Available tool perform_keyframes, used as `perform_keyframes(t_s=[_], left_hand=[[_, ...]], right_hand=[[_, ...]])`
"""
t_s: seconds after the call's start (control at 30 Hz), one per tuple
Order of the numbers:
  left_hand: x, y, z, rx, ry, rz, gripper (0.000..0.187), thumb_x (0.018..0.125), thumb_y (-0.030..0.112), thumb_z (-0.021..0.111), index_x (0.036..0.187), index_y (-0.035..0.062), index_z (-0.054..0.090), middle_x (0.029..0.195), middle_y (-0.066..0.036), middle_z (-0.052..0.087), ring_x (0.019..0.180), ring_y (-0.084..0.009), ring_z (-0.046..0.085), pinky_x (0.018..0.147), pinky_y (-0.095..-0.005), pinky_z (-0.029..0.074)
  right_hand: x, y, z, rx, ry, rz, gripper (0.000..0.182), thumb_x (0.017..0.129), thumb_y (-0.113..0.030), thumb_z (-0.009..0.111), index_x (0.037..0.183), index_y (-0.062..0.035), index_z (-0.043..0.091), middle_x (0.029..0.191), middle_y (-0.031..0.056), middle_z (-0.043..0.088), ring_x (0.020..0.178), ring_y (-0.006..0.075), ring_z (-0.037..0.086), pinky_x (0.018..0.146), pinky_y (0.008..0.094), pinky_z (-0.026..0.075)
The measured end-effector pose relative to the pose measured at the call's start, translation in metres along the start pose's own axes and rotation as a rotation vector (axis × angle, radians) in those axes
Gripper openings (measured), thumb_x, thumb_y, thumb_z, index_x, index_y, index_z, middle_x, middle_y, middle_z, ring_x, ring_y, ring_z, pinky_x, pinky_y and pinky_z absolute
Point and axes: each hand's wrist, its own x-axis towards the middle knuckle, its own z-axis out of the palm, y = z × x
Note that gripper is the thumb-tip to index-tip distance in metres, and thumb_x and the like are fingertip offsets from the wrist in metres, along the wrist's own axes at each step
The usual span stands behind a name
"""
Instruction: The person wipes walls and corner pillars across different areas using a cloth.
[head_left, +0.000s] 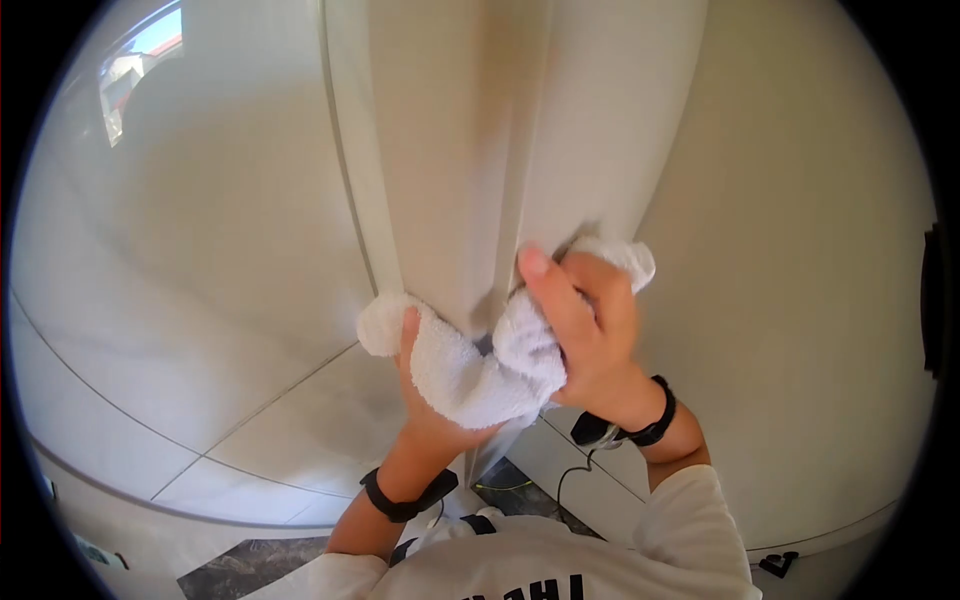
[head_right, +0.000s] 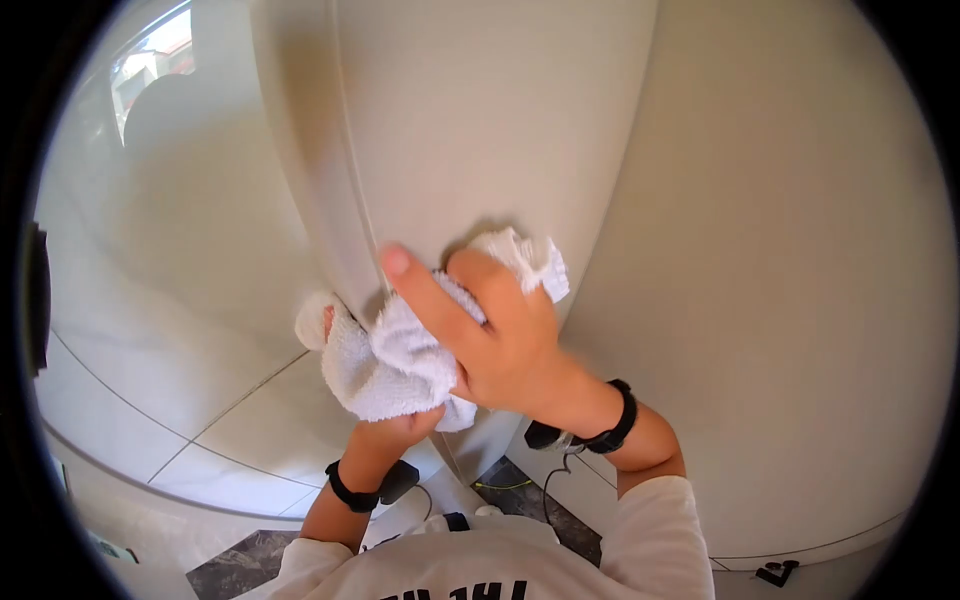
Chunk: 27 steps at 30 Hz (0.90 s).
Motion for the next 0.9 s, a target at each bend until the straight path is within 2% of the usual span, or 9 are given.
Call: perform_keyframes(t_s=[0.1,0.17,0.23,0.3,0.47,0.53,0.63,0.8,0.9], left_hand=[[-0.015,-0.007,-0.005,-0.170,-0.007,-0.039,0.092,0.067,0.030,0.074,0.134,-0.0022,0.019,0.129,-0.019,0.036,0.120,-0.0319,0.040,0.103,-0.0439,0.027],[-0.030,-0.027,0.001,-0.100,0.023,0.076,0.053,0.077,0.014,0.059,0.124,-0.0023,0.041,0.120,-0.019,0.050,0.114,-0.0339,0.048,0.099,-0.0408,0.034],[-0.028,-0.026,-0.006,-0.020,0.091,0.161,0.050,0.078,0.013,0.058,0.124,-0.0031,0.043,0.120,-0.019,0.049,0.114,-0.0336,0.047,0.098,-0.0397,0.034],[-0.012,-0.014,-0.017,0.073,0.212,0.204,0.084,0.070,0.026,0.072,0.132,-0.0046,0.026,0.129,-0.019,0.034,0.121,-0.0310,0.036,0.102,-0.0405,0.028],[0.006,0.002,-0.047,-0.182,0.082,0.171,0.036,0.077,0.004,0.053,0.112,-0.0035,0.053,0.115,-0.018,0.054,0.107,-0.0329,0.051,0.095,-0.0431,0.035],[0.012,-0.022,-0.043,0.025,0.177,0.435,0.064,0.071,0.028,0.069,0.125,0.0073,0.042,0.121,-0.011,0.049,0.108,-0.0303,0.049,0.090,-0.0400,0.039],[-0.015,-0.022,-0.028,-0.267,0.181,0.193,0.030,0.077,0.009,0.057,0.105,-0.0024,0.055,0.105,-0.019,0.056,0.100,-0.0347,0.053,0.090,-0.0439,0.038],[-0.056,-0.056,0.039,-0.570,0.169,0.026,0.050,0.081,0.017,0.058,0.123,-0.0021,0.039,0.120,-0.015,0.049,0.110,-0.0301,0.049,0.096,-0.0407,0.034],[-0.072,-0.061,0.027,-0.542,0.096,0.021,0.061,0.081,0.020,0.060,0.130,-0.0025,0.031,0.124,-0.015,0.047,0.112,-0.0292,0.048,0.097,-0.0407,0.033]], right_hand=[[-0.034,-0.010,0.003,0.104,-0.054,0.068,0.044,0.064,0.004,0.062,0.107,-0.0033,0.060,0.094,0.0160,0.053,0.077,0.0279,0.057,0.064,0.0327,0.050],[-0.049,-0.007,0.007,0.262,0.062,0.022,0.041,0.063,0.006,0.060,0.103,-0.0016,0.060,0.105,0.0208,0.053,0.088,0.0325,0.058,0.073,0.0348,0.050],[-0.052,-0.009,0.004,0.221,0.032,-0.021,0.039,0.064,0.008,0.059,0.103,0.0004,0.060,0.120,0.0232,0.051,0.101,0.0333,0.057,0.083,0.0361,0.050],[-0.030,-0.014,0.006,0.088,-0.087,-0.052,0.038,0.067,0.005,0.057,0.105,0.0006,0.060,0.123,0.0216,0.051,0.103,0.0303,0.057,0.082,0.0355,0.050],[0.038,-0.027,0.013,-0.014,-0.351,-0.133,0.042,0.080,-0.009,0.048,0.120,-0.0009,0.054,0.131,0.0243,0.042,0.115,0.0364,0.048,0.097,0.0386,0.040],[0.044,-0.033,0.026,-0.021,-0.508,-0.225,0.043,0.082,-0.011,0.044,0.123,-0.0011,0.053,0.133,0.0233,0.040,0.118,0.0369,0.045,0.099,0.0381,0.038],[0.014,-0.039,0.049,0.230,-0.786,-0.069,0.049,0.086,-0.026,0.042,0.130,-0.0042,0.046,0.134,0.0164,0.042,0.120,0.0316,0.043,0.098,0.0369,0.038],[-0.069,-0.050,0.042,0.670,-1.004,0.425,0.048,0.086,-0.031,0.053,0.127,-0.0060,0.047,0.129,0.0099,0.047,0.118,0.0243,0.046,0.097,0.0338,0.039],[-0.068,-0.058,0.051,0.497,-0.941,0.200,0.038,0.082,-0.025,0.057,0.118,-0.0122,0.054,0.122,0.0057,0.053,0.111,0.0245,0.051,0.092,0.0342,0.044]])
